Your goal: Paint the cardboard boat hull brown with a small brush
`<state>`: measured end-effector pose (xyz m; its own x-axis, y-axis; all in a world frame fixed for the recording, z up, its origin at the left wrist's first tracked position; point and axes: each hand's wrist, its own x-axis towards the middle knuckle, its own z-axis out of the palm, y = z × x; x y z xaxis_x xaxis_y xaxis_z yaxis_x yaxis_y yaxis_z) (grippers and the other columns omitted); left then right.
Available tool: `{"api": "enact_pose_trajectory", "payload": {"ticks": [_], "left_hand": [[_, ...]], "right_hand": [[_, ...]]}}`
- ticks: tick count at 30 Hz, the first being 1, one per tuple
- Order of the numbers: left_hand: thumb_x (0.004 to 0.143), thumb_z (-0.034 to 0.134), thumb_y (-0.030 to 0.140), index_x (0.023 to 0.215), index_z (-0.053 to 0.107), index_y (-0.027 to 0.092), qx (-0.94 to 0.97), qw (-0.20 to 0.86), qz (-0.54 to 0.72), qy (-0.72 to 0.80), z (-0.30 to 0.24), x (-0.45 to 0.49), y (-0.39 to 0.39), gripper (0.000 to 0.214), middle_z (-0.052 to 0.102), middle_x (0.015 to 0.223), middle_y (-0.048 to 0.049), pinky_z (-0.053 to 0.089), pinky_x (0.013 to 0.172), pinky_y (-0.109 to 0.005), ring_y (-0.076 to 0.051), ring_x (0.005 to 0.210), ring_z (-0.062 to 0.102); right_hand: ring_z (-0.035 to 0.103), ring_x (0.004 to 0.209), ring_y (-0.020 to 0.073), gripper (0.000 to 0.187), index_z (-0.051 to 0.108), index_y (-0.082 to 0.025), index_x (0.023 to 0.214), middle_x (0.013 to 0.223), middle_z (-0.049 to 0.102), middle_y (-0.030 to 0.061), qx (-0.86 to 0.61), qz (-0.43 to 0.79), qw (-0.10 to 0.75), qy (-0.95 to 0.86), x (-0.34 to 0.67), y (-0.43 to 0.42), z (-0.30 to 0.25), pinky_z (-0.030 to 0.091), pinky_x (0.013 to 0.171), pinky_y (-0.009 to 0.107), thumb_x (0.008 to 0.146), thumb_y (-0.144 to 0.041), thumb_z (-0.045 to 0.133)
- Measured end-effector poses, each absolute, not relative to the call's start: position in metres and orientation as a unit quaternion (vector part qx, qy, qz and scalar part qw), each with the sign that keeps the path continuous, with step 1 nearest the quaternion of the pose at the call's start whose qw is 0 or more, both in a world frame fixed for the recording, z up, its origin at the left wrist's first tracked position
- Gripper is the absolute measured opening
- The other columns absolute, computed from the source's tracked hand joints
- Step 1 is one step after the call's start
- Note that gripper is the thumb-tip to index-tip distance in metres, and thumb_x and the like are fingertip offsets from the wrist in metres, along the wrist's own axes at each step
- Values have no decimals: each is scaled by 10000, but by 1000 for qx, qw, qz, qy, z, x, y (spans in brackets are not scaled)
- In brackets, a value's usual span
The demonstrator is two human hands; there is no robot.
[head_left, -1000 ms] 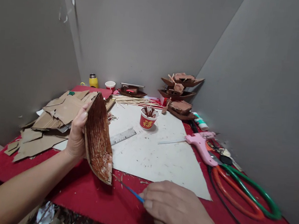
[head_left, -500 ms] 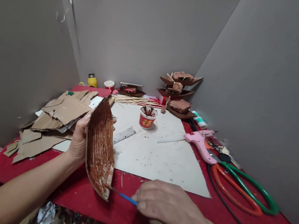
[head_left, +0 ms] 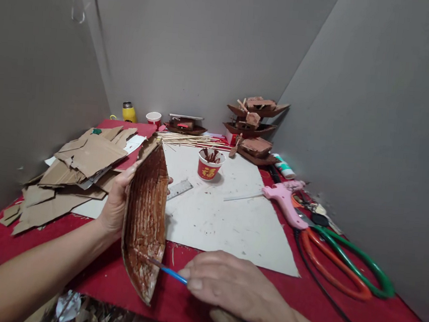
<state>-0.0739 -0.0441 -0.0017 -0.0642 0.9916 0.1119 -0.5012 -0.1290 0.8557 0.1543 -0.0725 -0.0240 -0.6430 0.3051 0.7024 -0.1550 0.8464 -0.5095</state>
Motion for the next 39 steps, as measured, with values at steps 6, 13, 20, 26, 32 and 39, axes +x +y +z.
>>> {"api": "enact_pose_trajectory", "payload": {"ticks": [6, 13, 20, 26, 32, 39], "left_hand": [[675, 751, 507, 939, 727, 156, 358, 573, 654, 341, 0, -73, -44, 440, 790, 857, -87, 594, 596, -256, -196, 685, 721], [673, 745, 535, 968, 734, 126, 346, 597, 634, 350, 1, -76, -46, 505, 800, 867, -114, 596, 629, -249, -196, 711, 734], [700, 721, 508, 1012, 713, 144, 362, 615, 614, 336, -1, -73, -48, 480, 802, 877, -104, 590, 637, -254, -189, 708, 737], [701, 700, 503, 1032, 688, 107, 361, 605, 626, 334, 3, -79, -45, 516, 798, 876, -133, 591, 618, -258, -198, 701, 740], [681, 719, 516, 1138, 616, 120, 373, 590, 641, 320, 6, -86, -43, 613, 794, 891, -133, 606, 678, -296, -223, 722, 749], [706, 704, 533, 1085, 647, 140, 366, 586, 647, 321, 6, -86, -45, 549, 796, 890, -115, 593, 630, -258, -193, 709, 743]], "right_hand": [[723, 1024, 182, 272, 555, -177, 1270, 1006, 767, 131, -41, 325, 402, -855, 156, -73, -22, 578, 935, 330, 1024, -181, 439], [727, 978, 188, 301, 577, -244, 1299, 1025, 761, 111, -58, 383, 454, -802, 157, -75, -29, 582, 894, 346, 1029, -218, 447], [700, 1012, 171, 302, 608, -248, 1280, 1071, 752, 109, -65, 431, 428, -792, 149, -72, -33, 562, 898, 331, 1023, -175, 470], [674, 737, 143, 289, 743, -193, 1034, 834, 723, 66, -181, 576, 349, -717, 162, -70, -39, 554, 696, 254, 1017, -348, 500], [683, 702, 121, 256, 757, -234, 986, 856, 720, 40, -257, 545, 430, -673, 162, -69, -39, 559, 659, 194, 1000, -362, 536], [693, 830, 134, 229, 687, -308, 1104, 921, 733, 17, -184, 478, 414, -752, 161, -74, -39, 562, 765, 228, 1032, -276, 472]]}}
